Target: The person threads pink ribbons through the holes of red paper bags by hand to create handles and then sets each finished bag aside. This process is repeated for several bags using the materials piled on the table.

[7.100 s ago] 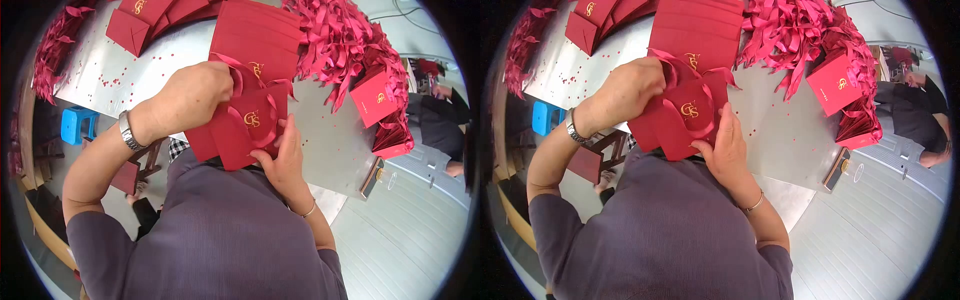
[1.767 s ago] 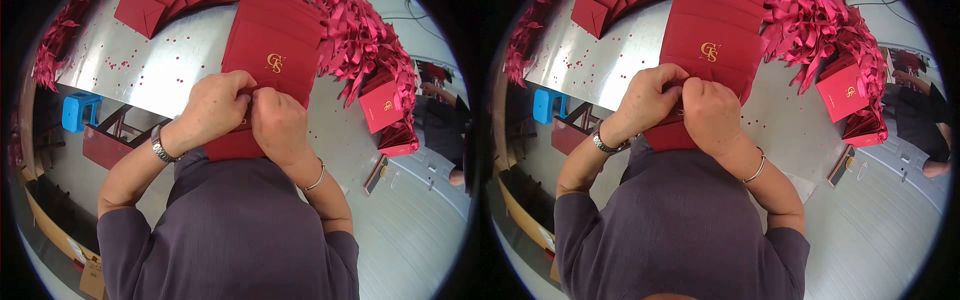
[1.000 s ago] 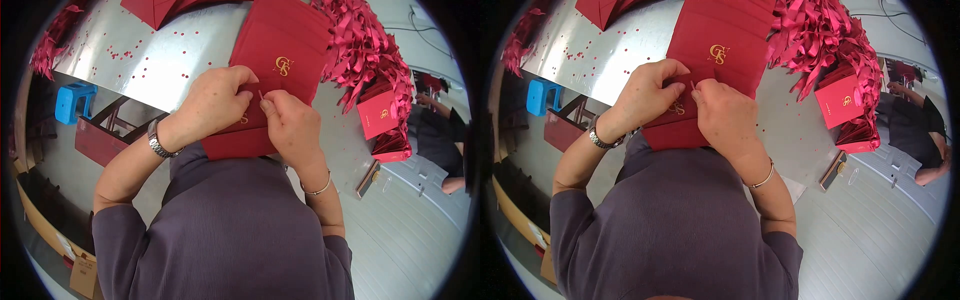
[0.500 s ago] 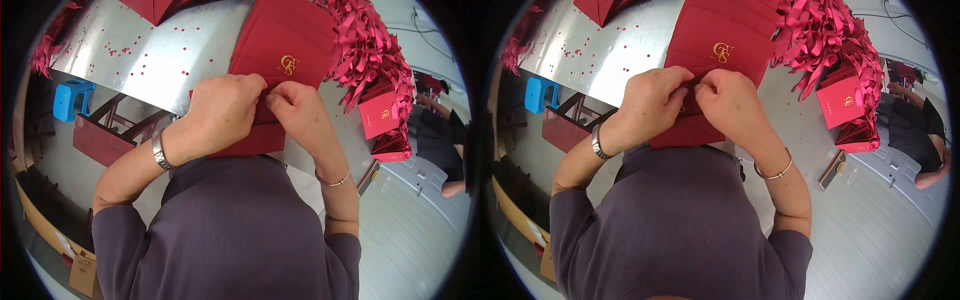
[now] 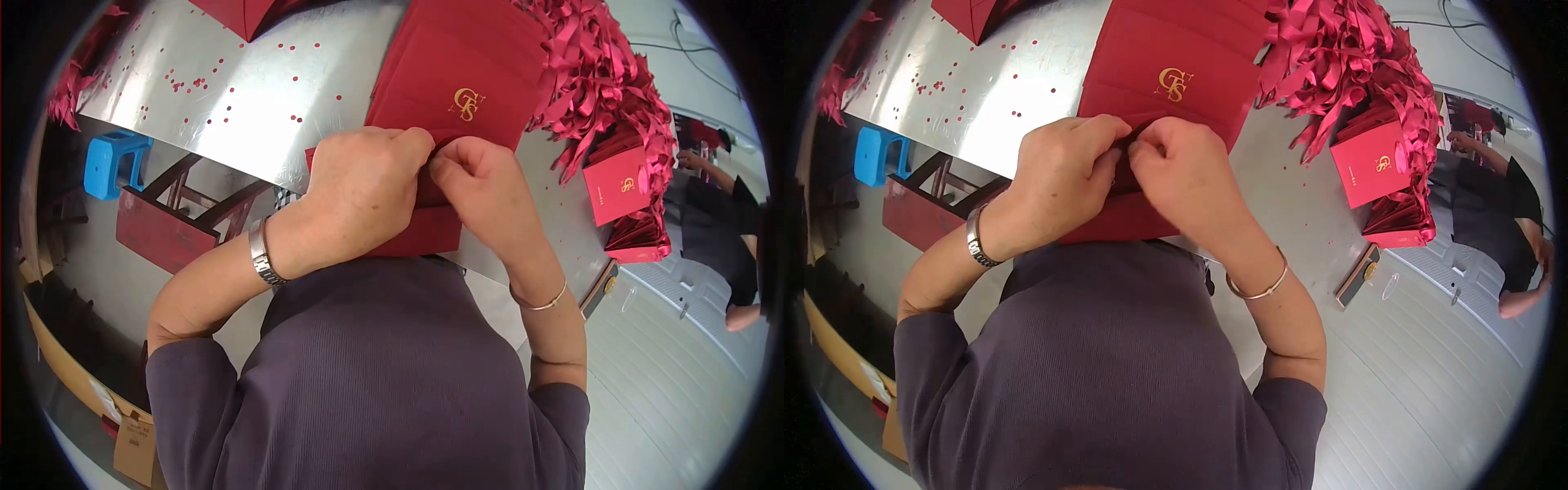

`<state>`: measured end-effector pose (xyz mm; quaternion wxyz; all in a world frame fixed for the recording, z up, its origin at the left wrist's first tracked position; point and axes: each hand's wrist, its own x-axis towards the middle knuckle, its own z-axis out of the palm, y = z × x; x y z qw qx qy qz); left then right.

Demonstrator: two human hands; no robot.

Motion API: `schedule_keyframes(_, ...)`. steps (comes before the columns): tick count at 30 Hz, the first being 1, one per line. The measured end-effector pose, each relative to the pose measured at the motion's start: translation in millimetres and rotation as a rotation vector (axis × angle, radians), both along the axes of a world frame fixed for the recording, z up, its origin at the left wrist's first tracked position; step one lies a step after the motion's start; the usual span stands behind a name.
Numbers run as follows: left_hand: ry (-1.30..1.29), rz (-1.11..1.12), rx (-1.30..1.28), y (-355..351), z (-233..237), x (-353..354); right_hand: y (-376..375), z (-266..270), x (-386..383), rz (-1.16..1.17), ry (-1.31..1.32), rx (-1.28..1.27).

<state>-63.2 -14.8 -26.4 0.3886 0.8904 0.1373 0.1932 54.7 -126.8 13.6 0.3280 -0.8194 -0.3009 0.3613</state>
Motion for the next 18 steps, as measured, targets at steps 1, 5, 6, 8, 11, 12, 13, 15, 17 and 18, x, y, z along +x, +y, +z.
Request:
schedule_keyframes(1, -0.005, 0.013, 0.007, -1, 1, 0, -2, -2, -4, -0.003, 0.0, -0.001)
schedule_keyframes(5, 0.148, -0.041, 0.065, -3, 11, -2, -3, -6, -15, 0.302, -0.755, 0.024)
schedule_keyframes(6, 0.161, -0.047, -0.068, 1, 10, -2, -4, -8, -13, 0.263, -0.705, 0.088)
schedule_keyframes(8, 0.132, -0.062, -0.299, 10, 11, -4, -6, -11, -14, 0.227, -0.651, 0.151)
schedule_keyframes(11, 0.265, -0.197, -0.542, 42, 19, 2, -11, -12, -21, 0.262, -0.754, 0.231)
schedule_keyframes(12, 0.385, -0.265, -0.582, 51, 26, 5, -12, -13, -23, 0.247, -0.757, 0.263)
schedule_keyframes(13, 0.356, -0.317, -0.57, 54, 23, 6, -12, -14, -24, 0.234, -0.759, 0.296)
schedule_keyframes(15, 0.308, -0.39, -0.462, 58, 23, 12, -13, -17, -24, 0.233, -0.767, 0.313)
schedule_keyframes(17, 0.268, -0.455, -0.303, 56, 27, 19, -13, -17, -22, 0.225, -0.78, 0.328)
schedule_keyframes(18, 0.269, -0.453, -0.302, 53, 27, 20, -14, -15, -22, 0.206, -0.731, 0.303)
